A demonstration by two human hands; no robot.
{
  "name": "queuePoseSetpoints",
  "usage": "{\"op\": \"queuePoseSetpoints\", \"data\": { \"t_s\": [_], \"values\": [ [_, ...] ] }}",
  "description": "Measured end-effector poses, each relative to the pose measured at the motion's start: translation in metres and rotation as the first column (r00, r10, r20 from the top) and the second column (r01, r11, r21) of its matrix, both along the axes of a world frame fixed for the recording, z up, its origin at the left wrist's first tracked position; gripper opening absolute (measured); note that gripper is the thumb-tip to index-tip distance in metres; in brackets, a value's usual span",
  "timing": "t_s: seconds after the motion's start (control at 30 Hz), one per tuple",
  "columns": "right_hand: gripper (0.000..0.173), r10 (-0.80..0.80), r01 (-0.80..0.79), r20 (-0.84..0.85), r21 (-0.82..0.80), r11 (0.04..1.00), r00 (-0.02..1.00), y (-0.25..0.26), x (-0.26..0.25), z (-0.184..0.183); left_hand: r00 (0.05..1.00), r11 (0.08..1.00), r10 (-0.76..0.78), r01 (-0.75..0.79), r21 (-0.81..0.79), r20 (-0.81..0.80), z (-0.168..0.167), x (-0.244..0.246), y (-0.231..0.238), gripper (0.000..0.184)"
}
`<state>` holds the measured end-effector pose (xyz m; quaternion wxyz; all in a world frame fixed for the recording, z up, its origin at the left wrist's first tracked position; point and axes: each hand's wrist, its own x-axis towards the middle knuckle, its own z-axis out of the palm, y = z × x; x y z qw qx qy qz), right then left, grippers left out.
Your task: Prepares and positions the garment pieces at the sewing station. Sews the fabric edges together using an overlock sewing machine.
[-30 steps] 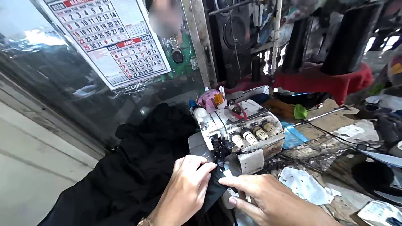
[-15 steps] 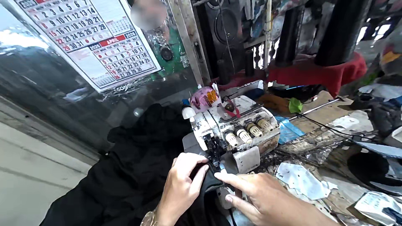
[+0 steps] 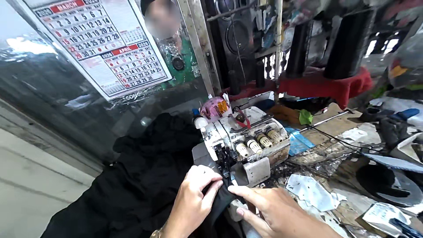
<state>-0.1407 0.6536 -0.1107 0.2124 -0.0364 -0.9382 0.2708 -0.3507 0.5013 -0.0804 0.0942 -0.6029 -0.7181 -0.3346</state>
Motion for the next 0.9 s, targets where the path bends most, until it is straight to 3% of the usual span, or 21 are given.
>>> {"op": "queuePoseSetpoints", "data": {
  "t_s": [0.2, 0.33, 0.7, 0.9],
  "values": [
    [0.048, -0.035, 0.035, 0.010, -0.004, 0.999, 0.999, -0.002, 0.000, -0.003, 0.997, 0.997, 0.069, -0.069, 0.028, -0.028, -0.003, -0.003, 0.000, 0.017],
    [0.047, -0.048, 0.048, -0.030, -0.016, 0.999, 0.998, -0.004, 0.005, 0.000, 1.000, 0.999, 0.005, -0.005, 0.032, -0.019, -0.003, 0.002, -0.002, 0.016],
    [0.050, -0.097, 0.097, -0.018, -0.008, 0.995, 0.995, -0.009, 0.006, -0.006, 0.999, 0.999, 0.031, -0.029, 0.036, -0.040, -0.005, -0.003, 0.001, 0.016],
    [0.053, -0.073, 0.073, 0.063, 0.003, 0.997, 0.995, -0.014, 0.011, 0.000, 0.978, 0.989, 0.132, -0.141, -0.044, -0.159, 0.001, -0.006, -0.007, 0.020]
  ]
}}
